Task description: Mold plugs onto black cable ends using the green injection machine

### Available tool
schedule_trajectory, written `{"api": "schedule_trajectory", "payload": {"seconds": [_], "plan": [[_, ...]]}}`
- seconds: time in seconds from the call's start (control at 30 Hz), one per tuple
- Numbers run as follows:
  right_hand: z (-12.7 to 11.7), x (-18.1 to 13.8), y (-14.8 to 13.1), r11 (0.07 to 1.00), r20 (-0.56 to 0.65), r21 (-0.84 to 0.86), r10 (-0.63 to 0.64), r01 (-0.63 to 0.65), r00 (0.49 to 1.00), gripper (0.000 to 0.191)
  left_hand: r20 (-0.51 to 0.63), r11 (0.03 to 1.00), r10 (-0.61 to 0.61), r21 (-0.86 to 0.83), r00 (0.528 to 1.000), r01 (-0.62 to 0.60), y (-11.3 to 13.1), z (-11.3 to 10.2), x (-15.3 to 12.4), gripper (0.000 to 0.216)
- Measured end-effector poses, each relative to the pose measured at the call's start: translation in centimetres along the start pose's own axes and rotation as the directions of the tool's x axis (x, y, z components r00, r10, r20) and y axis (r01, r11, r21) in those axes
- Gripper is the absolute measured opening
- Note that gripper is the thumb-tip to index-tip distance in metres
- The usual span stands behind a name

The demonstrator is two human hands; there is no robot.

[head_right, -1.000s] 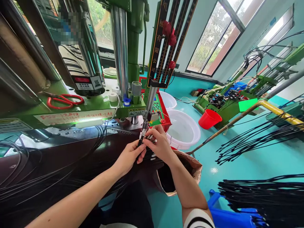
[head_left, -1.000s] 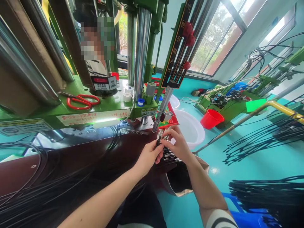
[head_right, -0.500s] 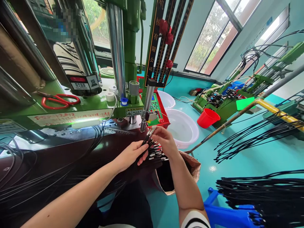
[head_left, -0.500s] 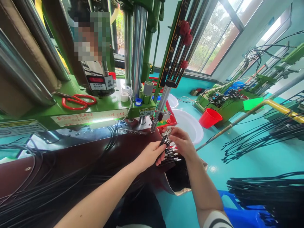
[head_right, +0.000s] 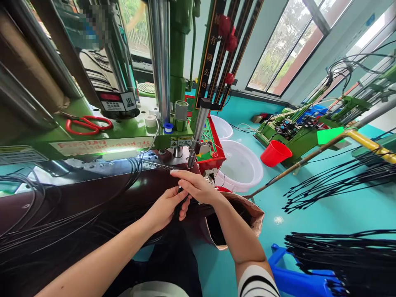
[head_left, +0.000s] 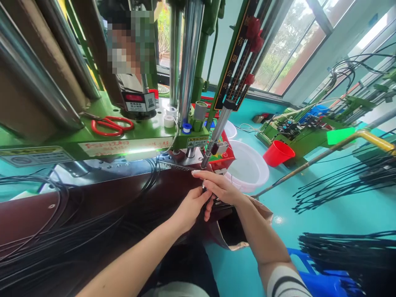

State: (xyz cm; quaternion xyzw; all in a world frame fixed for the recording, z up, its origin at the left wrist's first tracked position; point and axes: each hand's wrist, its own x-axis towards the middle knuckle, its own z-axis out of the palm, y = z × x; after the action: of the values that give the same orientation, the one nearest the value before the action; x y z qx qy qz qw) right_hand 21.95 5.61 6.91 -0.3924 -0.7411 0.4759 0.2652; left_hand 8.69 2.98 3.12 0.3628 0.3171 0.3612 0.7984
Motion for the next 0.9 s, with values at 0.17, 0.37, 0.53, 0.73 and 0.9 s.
{"api": "schedule_trajectory", "payload": {"seconds": [0.17,0.37,0.53,0.73,0.9], "plan": [[1.7,2.8,2.7,0.946,0.094,0.322,-0.056,0.023,0.994,0.043,0.017,0.921,-0.244,-0.308,0.970,0.237,1.3,-2.1,-3.2,0.018],[3.8,8.6,6.5,0.718,-0.236,-0.661,0.077,-0.218,0.969,0.042,-0.183,0.948,-0.156,-0.303,0.971,0.095,-0.3,-5.5,-6.4,0.025],[4.3,10.8,5.6,0.568,-0.178,-0.788,0.159,-0.237,0.971,0.031,-0.333,0.989,0.013,-0.134,0.943,-0.061,-3.1,-6.6,-5.2,0.034],[2.8,8.0,3.3,0.637,-0.078,-0.734,0.266,-0.236,0.961,0.013,-0.360,0.987,0.087,-0.093,0.929,-0.129,-3.1,-6.8,-4.8,0.036],[3.2,3.0,3.1,0.895,-0.120,-0.178,0.394,-0.410,0.911,0.030,-0.393,0.996,0.071,-0.013,0.917,-0.083,-2.2,-6.3,-4.4,0.037]]}}
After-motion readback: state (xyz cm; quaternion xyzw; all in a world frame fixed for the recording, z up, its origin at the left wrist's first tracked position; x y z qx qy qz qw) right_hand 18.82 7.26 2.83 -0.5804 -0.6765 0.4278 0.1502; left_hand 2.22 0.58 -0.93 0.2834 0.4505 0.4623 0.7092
